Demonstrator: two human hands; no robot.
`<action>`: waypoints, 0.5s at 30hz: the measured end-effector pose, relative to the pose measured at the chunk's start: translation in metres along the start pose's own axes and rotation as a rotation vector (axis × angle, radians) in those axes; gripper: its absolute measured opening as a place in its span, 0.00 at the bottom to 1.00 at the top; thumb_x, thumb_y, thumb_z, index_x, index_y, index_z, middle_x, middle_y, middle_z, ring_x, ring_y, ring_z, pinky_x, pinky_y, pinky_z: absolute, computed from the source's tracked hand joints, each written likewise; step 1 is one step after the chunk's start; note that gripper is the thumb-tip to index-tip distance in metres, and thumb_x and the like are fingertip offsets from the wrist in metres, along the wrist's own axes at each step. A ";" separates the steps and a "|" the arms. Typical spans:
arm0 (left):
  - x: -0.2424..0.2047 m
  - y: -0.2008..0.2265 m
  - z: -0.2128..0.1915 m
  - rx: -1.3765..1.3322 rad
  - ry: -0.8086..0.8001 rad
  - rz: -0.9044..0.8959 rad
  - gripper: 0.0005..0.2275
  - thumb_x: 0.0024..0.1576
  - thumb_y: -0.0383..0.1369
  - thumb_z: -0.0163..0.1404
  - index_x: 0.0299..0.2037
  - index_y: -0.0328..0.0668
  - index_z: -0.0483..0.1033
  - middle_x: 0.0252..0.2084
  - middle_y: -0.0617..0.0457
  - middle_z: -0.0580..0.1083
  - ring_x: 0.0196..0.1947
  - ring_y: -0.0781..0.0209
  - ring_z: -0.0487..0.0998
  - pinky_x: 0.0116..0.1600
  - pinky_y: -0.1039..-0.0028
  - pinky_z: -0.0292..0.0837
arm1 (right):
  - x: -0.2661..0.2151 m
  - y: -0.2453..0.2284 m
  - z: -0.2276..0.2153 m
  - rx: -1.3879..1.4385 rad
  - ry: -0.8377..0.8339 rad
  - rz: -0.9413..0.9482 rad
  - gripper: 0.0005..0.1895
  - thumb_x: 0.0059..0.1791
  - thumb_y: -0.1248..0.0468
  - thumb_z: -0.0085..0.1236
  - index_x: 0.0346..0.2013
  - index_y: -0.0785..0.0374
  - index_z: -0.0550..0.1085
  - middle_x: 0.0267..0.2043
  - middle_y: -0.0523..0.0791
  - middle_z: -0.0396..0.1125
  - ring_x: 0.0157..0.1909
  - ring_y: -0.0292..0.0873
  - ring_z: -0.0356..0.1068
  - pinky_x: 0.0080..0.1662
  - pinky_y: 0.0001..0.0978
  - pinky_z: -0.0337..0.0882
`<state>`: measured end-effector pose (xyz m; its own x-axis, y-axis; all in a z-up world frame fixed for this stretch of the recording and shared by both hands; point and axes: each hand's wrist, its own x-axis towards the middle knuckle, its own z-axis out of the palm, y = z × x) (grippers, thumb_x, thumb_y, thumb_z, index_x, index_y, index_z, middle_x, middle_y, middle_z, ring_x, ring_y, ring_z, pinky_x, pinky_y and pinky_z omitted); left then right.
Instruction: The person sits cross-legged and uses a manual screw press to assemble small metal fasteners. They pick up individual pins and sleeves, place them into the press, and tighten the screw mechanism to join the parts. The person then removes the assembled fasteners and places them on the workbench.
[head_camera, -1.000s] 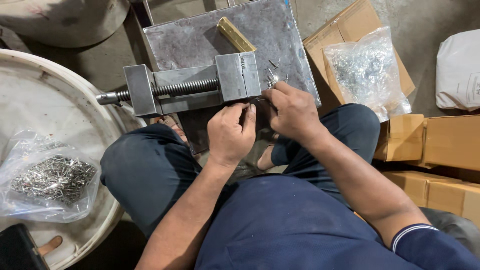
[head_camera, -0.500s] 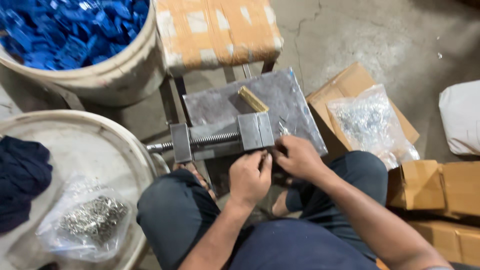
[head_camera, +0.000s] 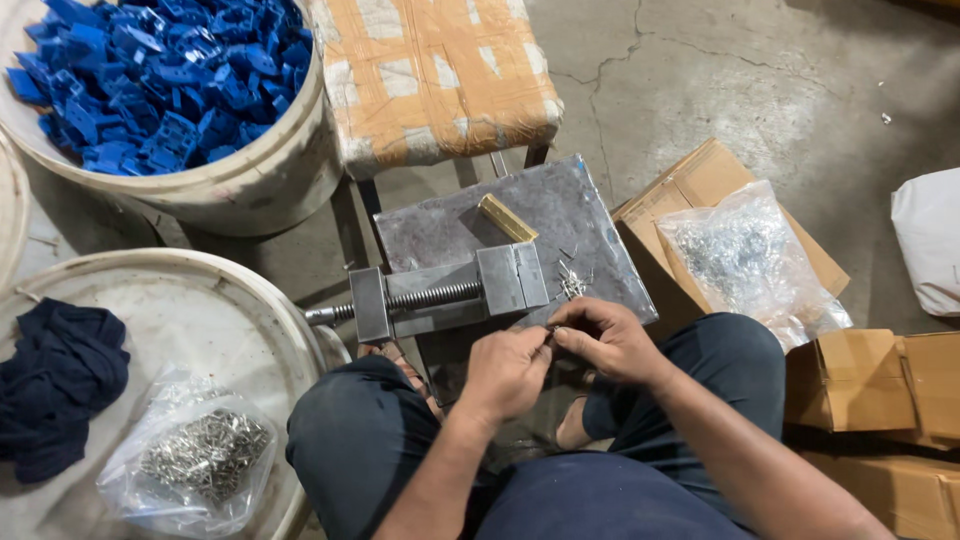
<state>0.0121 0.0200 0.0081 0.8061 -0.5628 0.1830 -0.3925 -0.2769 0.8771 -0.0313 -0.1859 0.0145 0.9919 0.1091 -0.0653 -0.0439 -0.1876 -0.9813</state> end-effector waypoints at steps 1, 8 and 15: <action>0.002 -0.003 -0.001 -0.022 -0.023 0.010 0.06 0.56 0.35 0.52 0.31 0.41 0.75 0.31 0.42 0.76 0.33 0.38 0.78 0.36 0.54 0.70 | 0.001 -0.005 -0.003 -0.102 -0.014 -0.062 0.07 0.50 0.66 0.62 0.42 0.65 0.77 0.36 0.41 0.72 0.38 0.33 0.71 0.41 0.25 0.73; 0.002 -0.014 0.001 -0.272 -0.025 -0.114 0.11 0.56 0.40 0.55 0.40 0.42 0.80 0.34 0.45 0.80 0.34 0.48 0.83 0.39 0.65 0.76 | 0.008 -0.032 0.000 -0.412 0.129 -0.126 0.05 0.52 0.66 0.63 0.39 0.65 0.76 0.34 0.44 0.71 0.34 0.34 0.70 0.38 0.27 0.71; 0.005 0.002 -0.005 -0.205 -0.022 -0.238 0.13 0.55 0.41 0.58 0.42 0.44 0.83 0.31 0.46 0.80 0.29 0.50 0.83 0.37 0.66 0.77 | 0.046 -0.071 0.012 -0.672 0.192 -0.383 0.05 0.52 0.69 0.63 0.42 0.66 0.77 0.38 0.47 0.71 0.35 0.41 0.72 0.39 0.30 0.72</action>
<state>0.0177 0.0209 0.0126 0.8541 -0.5181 -0.0453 -0.0950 -0.2411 0.9658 0.0157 -0.1563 0.0789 0.9292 0.1264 0.3473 0.3251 -0.7263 -0.6056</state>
